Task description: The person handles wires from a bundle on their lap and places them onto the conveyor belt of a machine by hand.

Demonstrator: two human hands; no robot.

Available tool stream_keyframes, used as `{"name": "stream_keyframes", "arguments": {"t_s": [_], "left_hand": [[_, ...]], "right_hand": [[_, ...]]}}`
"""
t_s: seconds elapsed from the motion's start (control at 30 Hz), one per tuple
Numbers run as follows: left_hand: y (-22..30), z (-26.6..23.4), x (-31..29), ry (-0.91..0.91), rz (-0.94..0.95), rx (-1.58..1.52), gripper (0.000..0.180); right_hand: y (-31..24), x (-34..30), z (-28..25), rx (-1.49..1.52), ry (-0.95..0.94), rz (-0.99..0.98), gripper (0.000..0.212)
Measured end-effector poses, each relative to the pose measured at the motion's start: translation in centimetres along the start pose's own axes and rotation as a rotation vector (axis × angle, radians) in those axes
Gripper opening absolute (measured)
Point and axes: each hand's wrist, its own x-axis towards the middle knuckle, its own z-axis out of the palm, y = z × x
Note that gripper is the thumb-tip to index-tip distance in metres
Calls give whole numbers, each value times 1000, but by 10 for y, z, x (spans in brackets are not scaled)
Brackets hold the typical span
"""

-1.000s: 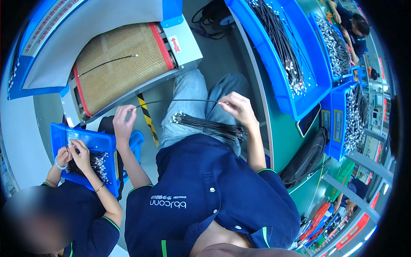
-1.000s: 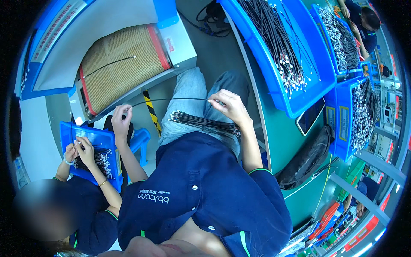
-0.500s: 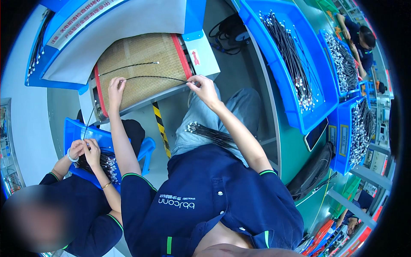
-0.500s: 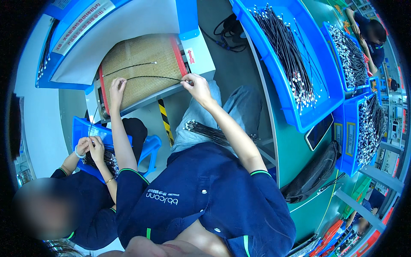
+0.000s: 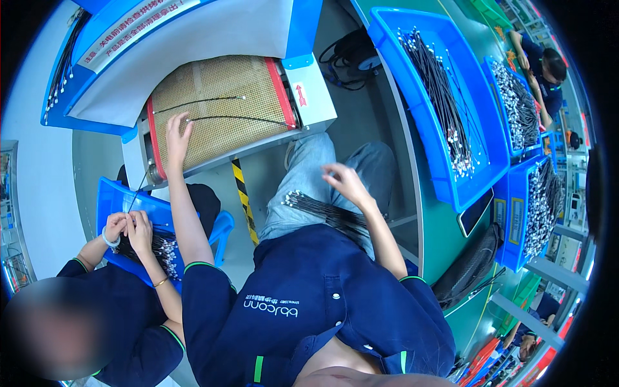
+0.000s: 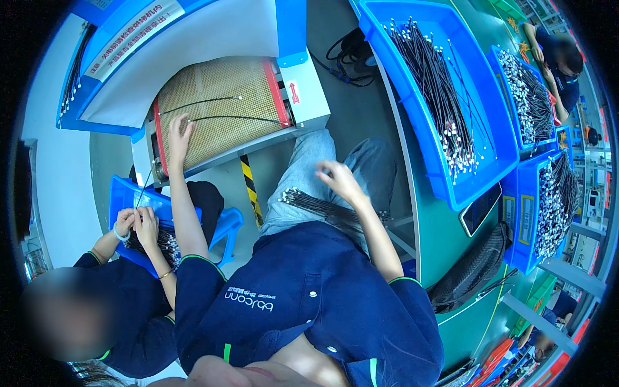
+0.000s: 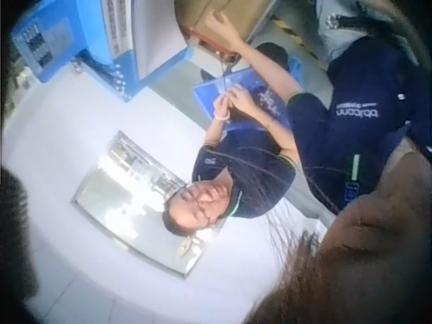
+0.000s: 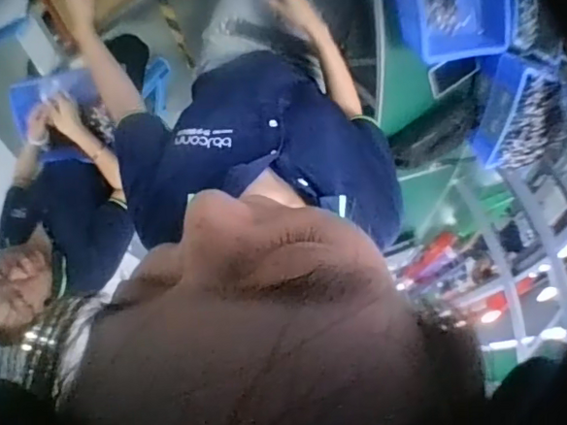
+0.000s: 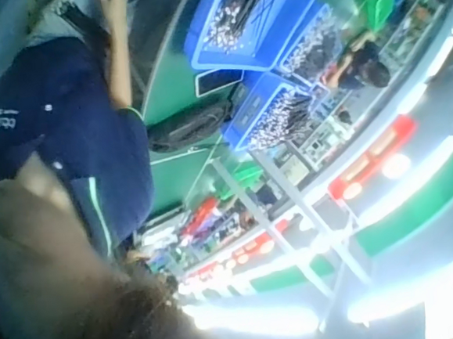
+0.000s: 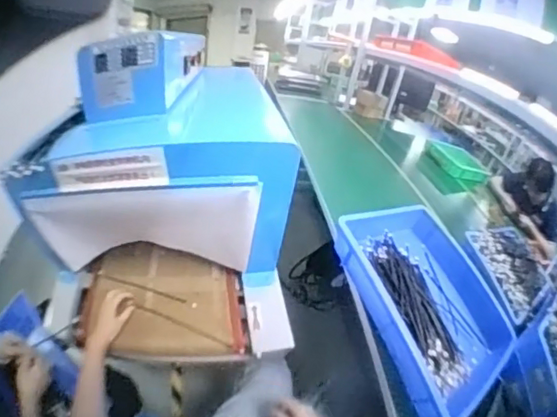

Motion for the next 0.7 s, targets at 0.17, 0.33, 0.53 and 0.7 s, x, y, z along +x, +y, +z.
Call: {"name": "stream_keyframes", "arguments": {"t_s": [0.17,0.33,0.53,0.7], "left_hand": [[54,14,-38,27,-57,-230,22],[129,38,-89,-199,-47,-429,15],[168,36,-115,-887,-330,-848,12],[213,6,-75,-688,85,-2604,60]], "right_hand": [[27,-57,-2,-41,-210,176,25],[40,-70,1,-65,-212,211,20],[36,-66,-2,-125,-199,216,15],[31,-71,-3,-143,-174,182,15]]}}
